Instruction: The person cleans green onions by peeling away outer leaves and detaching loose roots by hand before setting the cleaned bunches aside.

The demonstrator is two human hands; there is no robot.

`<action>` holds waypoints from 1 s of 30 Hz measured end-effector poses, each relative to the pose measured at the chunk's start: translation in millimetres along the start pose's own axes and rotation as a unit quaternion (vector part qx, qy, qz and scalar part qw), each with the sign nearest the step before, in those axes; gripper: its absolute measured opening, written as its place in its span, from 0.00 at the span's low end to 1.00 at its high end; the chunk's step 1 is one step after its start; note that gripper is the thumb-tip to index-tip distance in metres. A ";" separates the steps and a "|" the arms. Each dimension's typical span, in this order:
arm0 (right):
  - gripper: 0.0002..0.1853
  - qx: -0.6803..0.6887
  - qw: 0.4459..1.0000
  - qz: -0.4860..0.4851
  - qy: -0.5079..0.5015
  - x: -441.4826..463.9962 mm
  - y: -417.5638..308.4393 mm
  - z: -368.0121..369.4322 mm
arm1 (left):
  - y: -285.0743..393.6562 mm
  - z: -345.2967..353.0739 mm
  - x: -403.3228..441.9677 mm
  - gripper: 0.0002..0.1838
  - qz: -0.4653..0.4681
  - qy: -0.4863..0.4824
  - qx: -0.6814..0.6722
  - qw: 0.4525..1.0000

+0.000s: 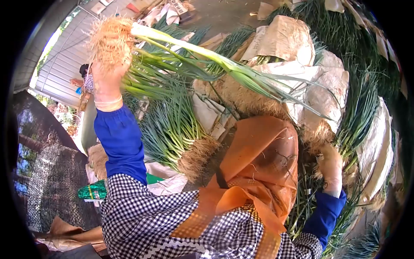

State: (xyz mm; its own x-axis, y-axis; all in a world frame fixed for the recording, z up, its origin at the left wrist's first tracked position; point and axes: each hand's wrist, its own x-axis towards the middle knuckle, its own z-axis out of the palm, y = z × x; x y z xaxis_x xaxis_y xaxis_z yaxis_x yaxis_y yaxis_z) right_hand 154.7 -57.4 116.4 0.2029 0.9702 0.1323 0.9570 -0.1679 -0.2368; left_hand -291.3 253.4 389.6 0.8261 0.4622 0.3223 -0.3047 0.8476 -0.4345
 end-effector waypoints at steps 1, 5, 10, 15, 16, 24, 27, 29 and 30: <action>0.16 0.165 0.986 0.022 0.010 23.5 -35.8 -6.3 | 2.9 5.1 1.2 0.18 0.091 -0.006 0.277 0.957; 0.17 0.259 0.880 -0.366 0.155 109.1 -187.8 -43.0 | -29.6 10.3 21.2 0.18 0.158 -0.007 0.560 0.813; 0.19 0.409 0.761 -0.425 0.270 183.7 -324.7 -46.8 | -55.4 10.2 26.0 0.17 0.147 -0.023 0.627 0.765; 0.17 0.273 0.835 -0.362 0.311 224.5 -403.2 -51.5 | -54.0 10.4 9.6 0.18 0.147 -0.027 0.650 0.745; 0.15 0.261 0.860 -0.344 0.271 234.1 -414.9 -42.5 | -51.9 11.6 3.8 0.18 0.149 -0.028 0.654 0.741; 0.12 -0.040 0.881 -0.387 -0.269 191.9 -254.1 191.6 | 63.4 127.9 -30.4 0.20 0.225 0.004 0.643 0.732; 0.12 0.008 0.894 -0.372 -0.250 155.9 -204.2 176.9 | 75.8 155.4 -59.1 0.21 0.309 0.029 0.671 0.674; 0.13 0.080 0.904 -0.369 -0.199 140.1 -165.5 177.0 | 81.3 155.9 -77.5 0.21 0.355 0.046 0.695 0.624; 0.13 0.167 0.914 -0.331 -0.164 132.8 -149.6 162.4 | 82.1 156.0 -86.4 0.21 0.373 0.053 0.709 0.596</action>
State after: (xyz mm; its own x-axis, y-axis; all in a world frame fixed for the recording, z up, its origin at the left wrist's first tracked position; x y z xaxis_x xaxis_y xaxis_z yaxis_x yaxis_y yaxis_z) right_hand 4.8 124.9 13.1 -0.5227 0.8496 0.0709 0.7200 0.4844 -0.4970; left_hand -461.6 323.7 457.3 0.2130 0.8931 0.3963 -0.6386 -0.1797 0.7482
